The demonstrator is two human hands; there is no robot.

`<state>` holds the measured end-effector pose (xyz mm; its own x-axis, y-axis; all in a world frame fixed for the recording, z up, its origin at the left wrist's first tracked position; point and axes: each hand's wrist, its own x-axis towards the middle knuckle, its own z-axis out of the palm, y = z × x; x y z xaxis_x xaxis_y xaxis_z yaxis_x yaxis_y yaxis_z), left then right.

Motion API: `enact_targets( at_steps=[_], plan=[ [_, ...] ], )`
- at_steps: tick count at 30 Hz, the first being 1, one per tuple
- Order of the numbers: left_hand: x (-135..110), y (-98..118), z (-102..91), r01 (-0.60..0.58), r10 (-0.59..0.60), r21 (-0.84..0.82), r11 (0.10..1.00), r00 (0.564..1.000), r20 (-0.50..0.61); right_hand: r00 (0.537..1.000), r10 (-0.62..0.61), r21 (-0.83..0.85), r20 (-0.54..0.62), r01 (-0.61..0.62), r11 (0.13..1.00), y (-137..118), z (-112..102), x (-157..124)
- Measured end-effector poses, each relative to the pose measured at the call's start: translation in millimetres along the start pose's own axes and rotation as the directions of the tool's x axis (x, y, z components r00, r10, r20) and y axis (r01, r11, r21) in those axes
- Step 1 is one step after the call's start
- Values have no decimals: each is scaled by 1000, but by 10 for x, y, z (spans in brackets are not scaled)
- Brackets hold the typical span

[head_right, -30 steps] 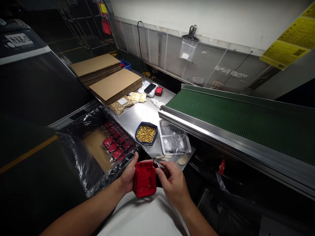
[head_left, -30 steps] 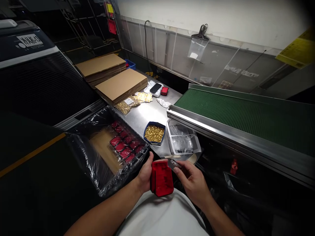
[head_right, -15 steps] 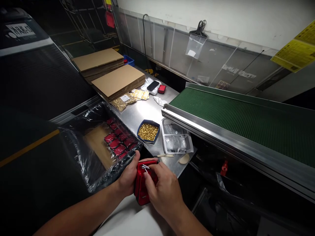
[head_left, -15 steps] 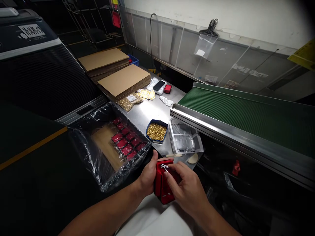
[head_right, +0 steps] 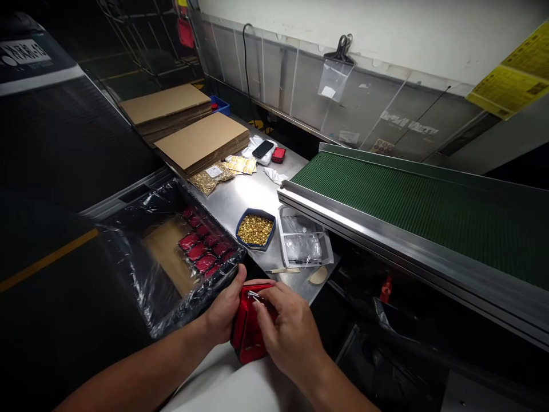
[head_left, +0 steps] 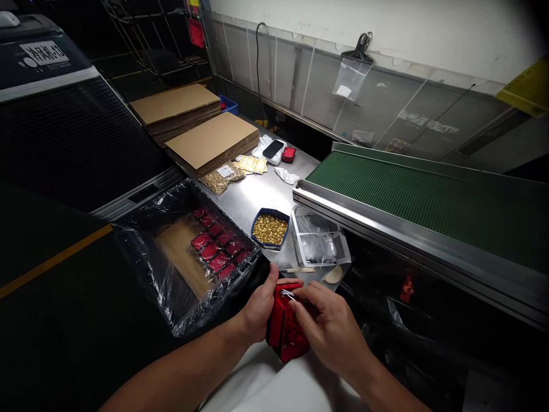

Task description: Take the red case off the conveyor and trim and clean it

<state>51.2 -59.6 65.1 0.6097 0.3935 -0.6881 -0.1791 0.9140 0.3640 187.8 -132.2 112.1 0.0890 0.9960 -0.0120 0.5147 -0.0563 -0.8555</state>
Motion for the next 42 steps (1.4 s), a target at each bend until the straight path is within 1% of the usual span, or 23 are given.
enact_targets(
  at_steps=[2,4,6,8,12,19,24,26,27,30,32,33,34,37,38,39,40,41,42],
  plan=[
    [-15,11,19,65,-62,-52,997,996,58,997,-74,-40,-29,73,997,46,-54,-22],
    [-38,22,45,135,-112,-111,985,976,187,981,-191,-155,-39,183,971,104,-99,-34],
    [-63,30,74,182,-128,-154,971,944,305,958,-285,-286,-11,270,919,153,-116,-34],
    [-87,34,101,213,-140,-178,961,925,353,948,-317,-353,37,309,883,177,-105,-26],
    [-118,38,137,260,-174,-190,947,910,377,940,-334,-397,73,335,854,149,-62,-18],
    [-141,50,169,265,-202,-158,951,921,332,891,-446,-484,86,428,763,76,-102,7],
    [-129,45,166,290,-213,-167,942,905,367,859,-507,-462,73,480,746,132,-133,39],
    [-110,36,142,292,-211,-173,941,901,378,860,-509,-438,43,474,764,178,-163,18],
    [-100,31,127,289,-208,-170,942,902,379,869,-494,-420,13,453,787,198,-182,-4],
    [-84,30,88,276,-196,-175,945,906,374,911,-400,-322,-103,350,880,219,-231,-102],
    [-90,44,85,284,-197,-204,937,911,362,912,-384,-248,-145,342,906,189,-231,-170],
    [-98,55,94,289,-202,-225,930,916,346,903,-405,-228,-146,368,902,164,-214,-198],
    [-107,66,113,295,-208,-251,922,924,322,880,-454,-224,-138,418,880,137,-185,-220],
    [-124,75,207,327,-250,-324,888,934,257,759,-640,-240,-117,604,760,74,-40,-255],
    [-119,63,239,337,-264,-335,880,933,245,724,-678,-228,-126,644,730,67,15,-259],
    [-107,42,264,329,-266,-340,881,939,218,709,-684,-212,-170,652,728,67,65,-262],
    [-87,14,278,283,-241,-333,899,957,162,723,-644,-182,-251,618,765,72,105,-261],
    [-62,-19,277,184,-170,-309,933,983,69,757,-548,-123,-355,544,830,79,131,-254],
    [-34,-52,260,42,-54,-249,967,998,-41,797,-392,-18,-459,433,901,86,141,-241]
  ],
)
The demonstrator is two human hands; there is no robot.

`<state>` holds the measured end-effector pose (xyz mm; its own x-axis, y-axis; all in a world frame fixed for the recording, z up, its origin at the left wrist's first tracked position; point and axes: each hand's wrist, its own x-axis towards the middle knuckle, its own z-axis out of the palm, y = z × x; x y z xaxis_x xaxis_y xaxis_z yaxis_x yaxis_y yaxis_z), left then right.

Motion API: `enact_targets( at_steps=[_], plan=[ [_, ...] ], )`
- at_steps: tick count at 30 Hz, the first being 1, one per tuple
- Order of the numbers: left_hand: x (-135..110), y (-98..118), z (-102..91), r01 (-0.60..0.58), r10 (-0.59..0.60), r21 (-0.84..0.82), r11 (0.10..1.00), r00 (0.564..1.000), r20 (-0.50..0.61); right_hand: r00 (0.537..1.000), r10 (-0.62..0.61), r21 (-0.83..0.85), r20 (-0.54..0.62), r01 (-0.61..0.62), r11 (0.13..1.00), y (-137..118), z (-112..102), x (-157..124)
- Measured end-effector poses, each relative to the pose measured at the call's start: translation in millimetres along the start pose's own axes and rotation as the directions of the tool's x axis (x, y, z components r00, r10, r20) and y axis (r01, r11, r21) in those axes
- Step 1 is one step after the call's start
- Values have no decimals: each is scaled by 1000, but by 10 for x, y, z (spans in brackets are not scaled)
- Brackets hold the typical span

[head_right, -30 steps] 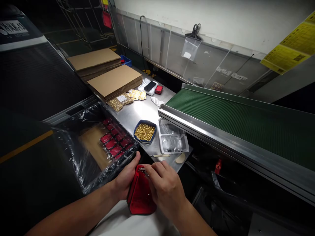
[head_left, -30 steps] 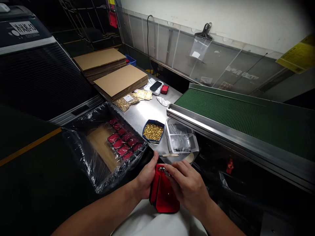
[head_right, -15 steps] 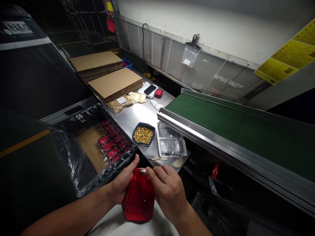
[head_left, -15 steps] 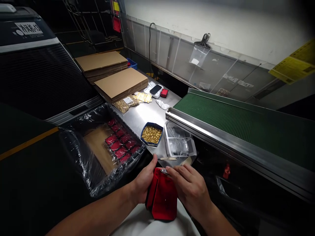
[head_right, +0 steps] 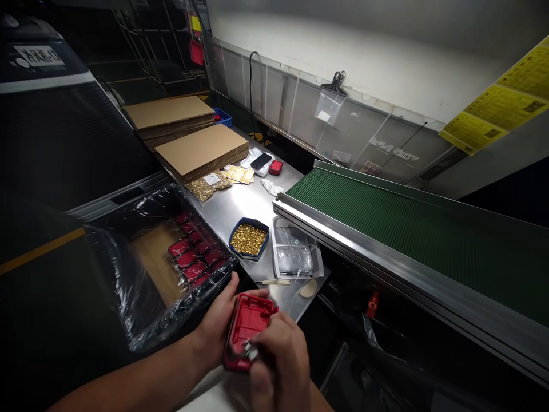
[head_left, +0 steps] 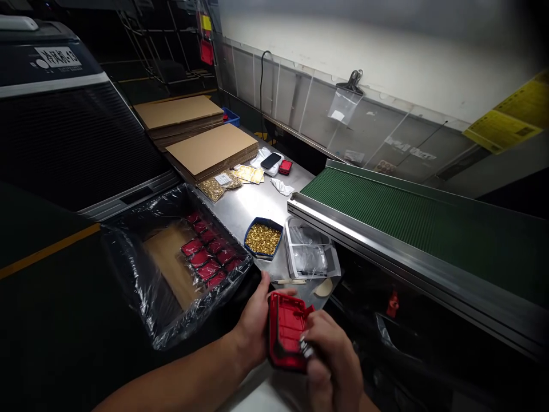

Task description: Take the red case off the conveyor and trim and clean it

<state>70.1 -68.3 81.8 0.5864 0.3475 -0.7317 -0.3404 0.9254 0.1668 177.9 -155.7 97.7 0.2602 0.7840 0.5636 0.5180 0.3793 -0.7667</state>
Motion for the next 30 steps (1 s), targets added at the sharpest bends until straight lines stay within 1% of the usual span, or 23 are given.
enact_targets(
  at_steps=[1,2,3,4,5,6,7,10,11,12,13,15,17,18,20,22,26,27,29,30],
  plan=[
    [30,-19,-34,-160,167,93,983,984,-65,975,199,66,-93,-194,979,13,4,18],
    [56,-26,-74,-310,334,203,929,938,-97,902,407,158,-147,-385,909,27,0,49],
    [74,-22,-113,-428,474,308,850,876,-91,798,583,256,-153,-538,803,42,-10,89],
    [79,-8,-146,-513,576,391,764,816,-55,699,703,344,-133,-632,694,58,-21,131],
    [72,14,-167,-569,639,450,689,769,-5,623,775,405,-109,-684,607,74,-33,170],
    [52,39,-174,-607,676,487,627,735,47,577,812,447,-91,-705,551,90,-43,200],
    [20,62,-166,-641,702,510,574,706,98,556,828,474,-74,-710,520,105,-49,218],
    [-126,93,-91,-701,737,548,456,643,209,545,839,495,-18,-724,480,136,-51,214],
    [-182,90,-62,-714,740,560,421,627,243,547,837,486,-6,-730,480,140,-48,203],
    [-236,82,-38,-722,728,575,384,620,292,553,833,473,-1,-734,487,142,-45,194],
    [-285,72,-20,-726,697,593,348,623,355,560,828,458,2,-737,497,142,-42,188],
    [-359,53,-3,-724,581,633,274,649,491,578,816,438,16,-738,514,139,-43,188],
    [-392,39,-2,-722,483,663,196,660,576,581,813,432,30,-741,514,134,-51,197],
    [-394,32,-4,-719,464,676,161,660,591,578,815,433,35,-744,508,132,-57,201],
    [-380,16,-4,-709,464,697,102,654,598,570,821,432,22,-746,507,129,-67,204],
    [-359,-4,6,-691,485,720,70,654,581,570,822,406,4,-752,519,121,-72,203],
    [-347,-27,34,-629,517,774,79,689,507,605,796,308,23,-762,571,87,-72,213],
    [-350,-21,32,-624,514,777,81,694,504,611,791,299,31,-761,576,79,-73,218],
    [-356,5,4,-644,492,761,81,690,532,604,796,312,39,-764,565,75,-79,226],
    [-357,23,-20,-661,478,746,82,683,553,590,807,330,42,-770,546,79,-82,228]
  ],
)
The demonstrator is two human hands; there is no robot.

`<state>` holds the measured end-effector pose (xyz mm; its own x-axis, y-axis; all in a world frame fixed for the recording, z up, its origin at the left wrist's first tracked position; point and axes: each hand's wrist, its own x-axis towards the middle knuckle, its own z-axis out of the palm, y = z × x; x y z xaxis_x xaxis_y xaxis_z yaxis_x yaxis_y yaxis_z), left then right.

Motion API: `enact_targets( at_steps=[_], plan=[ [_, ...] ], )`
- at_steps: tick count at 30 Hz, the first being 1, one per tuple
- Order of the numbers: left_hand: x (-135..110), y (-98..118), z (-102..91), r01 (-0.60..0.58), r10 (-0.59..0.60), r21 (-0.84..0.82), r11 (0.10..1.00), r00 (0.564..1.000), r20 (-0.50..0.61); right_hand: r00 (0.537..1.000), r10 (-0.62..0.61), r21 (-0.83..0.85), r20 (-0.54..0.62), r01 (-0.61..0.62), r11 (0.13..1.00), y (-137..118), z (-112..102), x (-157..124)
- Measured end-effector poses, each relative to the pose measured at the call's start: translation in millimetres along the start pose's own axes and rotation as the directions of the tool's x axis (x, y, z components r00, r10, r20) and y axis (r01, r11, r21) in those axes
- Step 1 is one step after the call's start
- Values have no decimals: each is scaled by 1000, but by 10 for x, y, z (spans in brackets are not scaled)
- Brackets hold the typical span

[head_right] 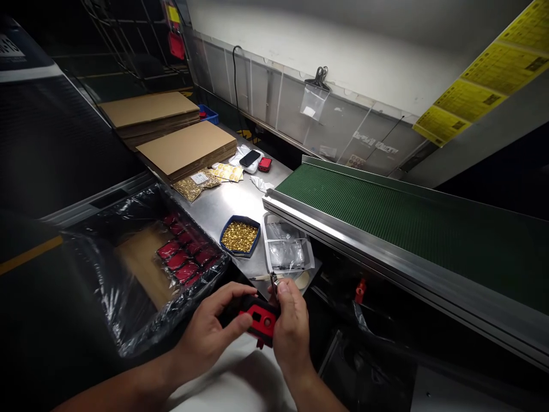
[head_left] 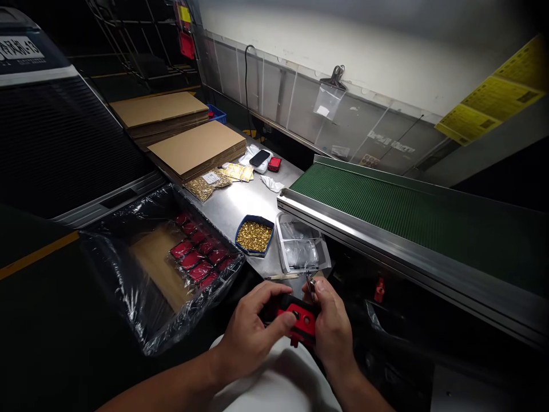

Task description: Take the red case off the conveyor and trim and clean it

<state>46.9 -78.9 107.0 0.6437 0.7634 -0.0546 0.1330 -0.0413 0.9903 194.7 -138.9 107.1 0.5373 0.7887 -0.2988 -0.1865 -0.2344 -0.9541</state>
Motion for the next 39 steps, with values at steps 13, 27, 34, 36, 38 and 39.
enact_targets(
  at_steps=[13,27,34,36,38,39],
  plan=[
    [26,-1,-192,-132,123,29,991,971,203,987,149,99,53,-153,983,-60,-62,94],
    [-101,-43,52,66,-40,-404,913,997,71,931,334,578,-151,-191,793,196,-27,102],
    [-38,-55,61,102,-95,-230,968,995,42,951,49,209,-306,17,978,242,-154,126],
    [-37,-58,79,103,-95,-214,971,994,44,951,15,157,-310,35,987,248,-182,125],
    [-38,-65,93,95,-91,-179,979,995,31,950,1,120,-311,38,992,222,-188,117],
    [-38,-70,97,87,-87,-152,984,996,12,950,0,103,-313,34,994,200,-182,110]
  ],
)
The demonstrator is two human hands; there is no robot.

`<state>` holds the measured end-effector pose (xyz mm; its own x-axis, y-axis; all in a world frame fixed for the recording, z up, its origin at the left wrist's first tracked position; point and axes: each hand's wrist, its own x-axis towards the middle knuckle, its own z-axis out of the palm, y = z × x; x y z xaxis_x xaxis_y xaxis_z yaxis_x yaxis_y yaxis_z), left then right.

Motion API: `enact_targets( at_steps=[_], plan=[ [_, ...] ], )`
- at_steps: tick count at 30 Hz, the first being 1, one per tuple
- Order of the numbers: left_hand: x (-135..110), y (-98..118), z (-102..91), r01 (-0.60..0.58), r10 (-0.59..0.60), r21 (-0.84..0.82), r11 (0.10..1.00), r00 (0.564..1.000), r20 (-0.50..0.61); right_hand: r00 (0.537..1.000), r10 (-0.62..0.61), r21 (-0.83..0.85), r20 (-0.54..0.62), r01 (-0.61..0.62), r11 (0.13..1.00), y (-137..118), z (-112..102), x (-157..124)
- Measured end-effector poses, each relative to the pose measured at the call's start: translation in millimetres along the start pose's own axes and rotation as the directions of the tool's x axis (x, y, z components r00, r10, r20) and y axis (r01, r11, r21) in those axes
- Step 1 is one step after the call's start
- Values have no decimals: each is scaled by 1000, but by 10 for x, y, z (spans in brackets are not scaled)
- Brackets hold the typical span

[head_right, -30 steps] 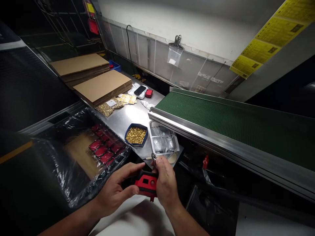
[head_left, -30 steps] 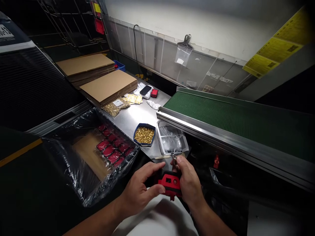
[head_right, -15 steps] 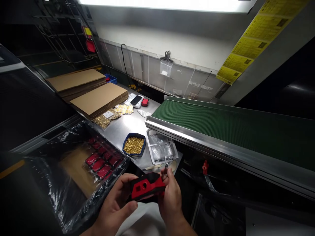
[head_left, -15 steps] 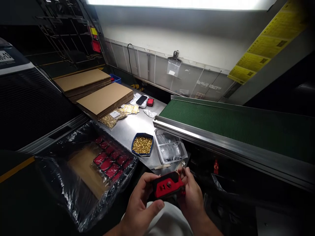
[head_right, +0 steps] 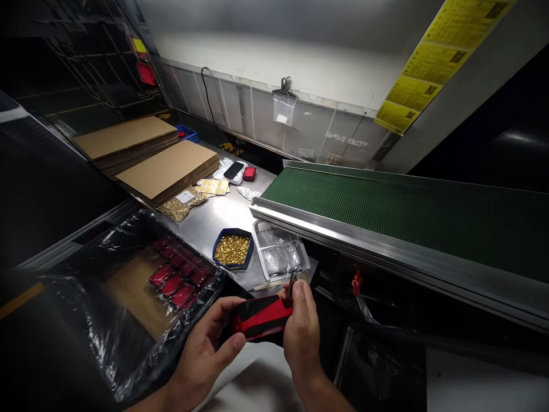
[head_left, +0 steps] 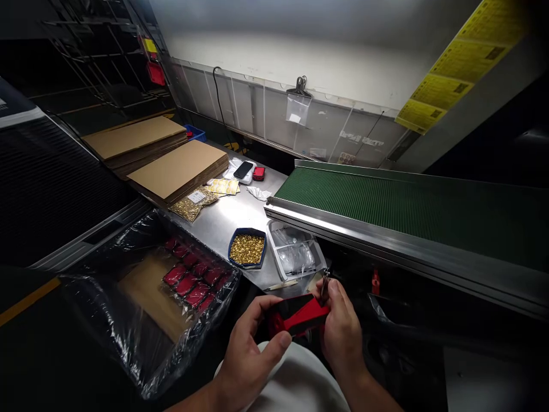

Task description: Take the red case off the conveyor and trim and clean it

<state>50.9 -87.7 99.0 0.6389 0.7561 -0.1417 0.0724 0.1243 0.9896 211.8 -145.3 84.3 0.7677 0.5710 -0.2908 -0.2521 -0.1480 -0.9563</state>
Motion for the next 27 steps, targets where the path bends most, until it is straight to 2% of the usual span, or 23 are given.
enact_targets(
  at_steps=[3,6,9,11,13,15,17,19,21,23,25,27],
  plan=[
    [16,-14,8,-25,30,93,995,998,-47,1000,-6,-50,-23,5,999,-81,30,-40],
    [44,-9,22,-37,41,135,990,999,-31,998,-43,-94,-35,39,995,-153,54,-78],
    [80,8,38,-41,43,88,995,999,-14,996,-83,-134,25,86,987,-198,49,-92],
    [118,18,33,12,-12,-13,1000,1000,3,987,-118,-149,112,134,980,-209,27,-86],
    [178,27,5,166,-156,-129,978,984,83,965,-156,-164,210,193,967,-203,-2,-77],
    [261,33,-43,333,-287,-192,923,929,233,932,-179,-176,316,243,954,-188,-23,-75],
    [355,24,-95,383,-288,-198,902,876,386,884,-174,-171,435,270,948,-173,-20,-89],
    [439,-8,-134,344,-218,-176,922,839,499,837,-170,-160,521,291,943,-167,12,-107],
    [488,-55,-151,336,-191,-176,925,813,549,849,-192,-135,493,292,947,-168,54,-94],
    [488,-101,-150,424,-226,-259,868,802,553,914,-227,-59,337,261,964,-146,67,-6],
    [445,-131,-143,532,-254,-416,738,789,559,964,-223,17,147,223,975,-39,20,170],
    [381,-140,-141,613,-250,-531,585,759,601,979,-194,-84,55,198,977,215,-81,400]
  ],
)
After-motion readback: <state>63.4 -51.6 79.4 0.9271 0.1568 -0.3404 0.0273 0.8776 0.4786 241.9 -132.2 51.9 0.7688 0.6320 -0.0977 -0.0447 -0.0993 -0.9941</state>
